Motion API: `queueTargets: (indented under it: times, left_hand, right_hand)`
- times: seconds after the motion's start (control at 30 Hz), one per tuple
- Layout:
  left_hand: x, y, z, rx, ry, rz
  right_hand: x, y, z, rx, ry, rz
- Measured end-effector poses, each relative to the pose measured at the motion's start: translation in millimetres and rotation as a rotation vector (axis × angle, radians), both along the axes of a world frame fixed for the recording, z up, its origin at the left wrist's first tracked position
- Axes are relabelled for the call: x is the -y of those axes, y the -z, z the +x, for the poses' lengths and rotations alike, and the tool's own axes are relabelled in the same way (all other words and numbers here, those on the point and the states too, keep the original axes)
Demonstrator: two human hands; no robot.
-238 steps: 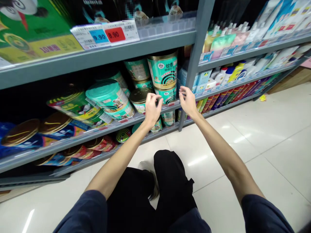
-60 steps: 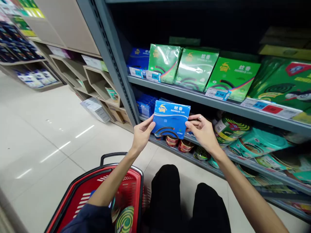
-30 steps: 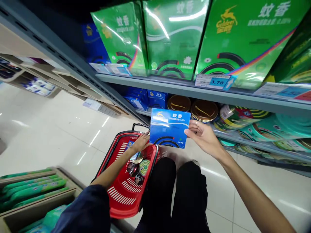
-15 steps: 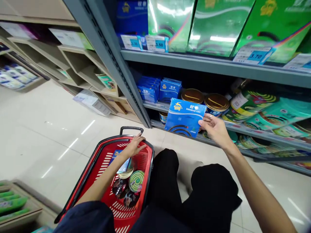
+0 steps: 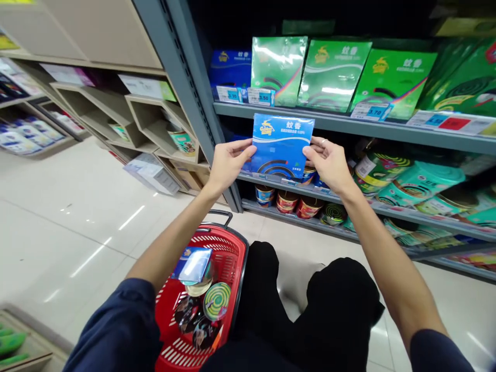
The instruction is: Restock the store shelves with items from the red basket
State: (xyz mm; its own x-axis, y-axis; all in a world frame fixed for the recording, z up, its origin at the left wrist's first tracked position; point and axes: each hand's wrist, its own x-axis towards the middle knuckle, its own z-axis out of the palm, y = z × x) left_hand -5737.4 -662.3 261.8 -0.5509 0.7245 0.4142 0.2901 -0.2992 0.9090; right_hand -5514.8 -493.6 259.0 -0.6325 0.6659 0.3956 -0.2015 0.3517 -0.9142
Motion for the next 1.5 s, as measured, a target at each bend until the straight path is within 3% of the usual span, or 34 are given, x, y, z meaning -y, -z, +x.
queueTargets:
  times: [0.1,0.23,0.33,0.4,0.57,0.73,0.8,1.07,1.33,1.5]
  left_hand:
    - [-3,27.2,-4,-0.046,-0.082,-0.040]
    - [-13,83.5,-11,-0.048,-0.187,-0.139]
    - [-37,108.8,-23,-0.135,-0.246,-0.236]
    - [-58,109.9,-34,-0.234,-0.291,-0.289]
    - [-108,93.4,-61,-0.313,-0.325,-0.443]
    - [-135,99.0,-73,-0.409,-0.288,-0.463]
    - [-142,102.2,-72,-0.444,-0.282,-0.490]
    - [-163,103.6,-48,-0.387,-0.283,-0.881]
    - [-161,127.8,-43,-0.343,-0.283,-0.725]
    - [-162,144.9,-33,-0.271,-0.169,-0.672]
  right_hand:
    - [-3,13.5,-6,-0.007,0.017,0.006]
    - [1,63.3,-15,0.069,0.131,0.054]
    - [-9,93.0,-36,0.151,0.195,0.091]
    - [-25,98.3,-56,0.208,0.257,0.149]
    - [-68,87.3,-104,0.483,0.425,0.342]
    - [-77,82.2,-119,0.611,0.456,0.439]
    - [-73,80.8,-120,0.694,0.427,0.456]
    - [-62,85.4,-137,0.971,0.358,0.536]
    - [-64,83.3,-149,1.073,0.374,0.614]
    - [-62,91.4,-156,1.117,0.477,0.707]
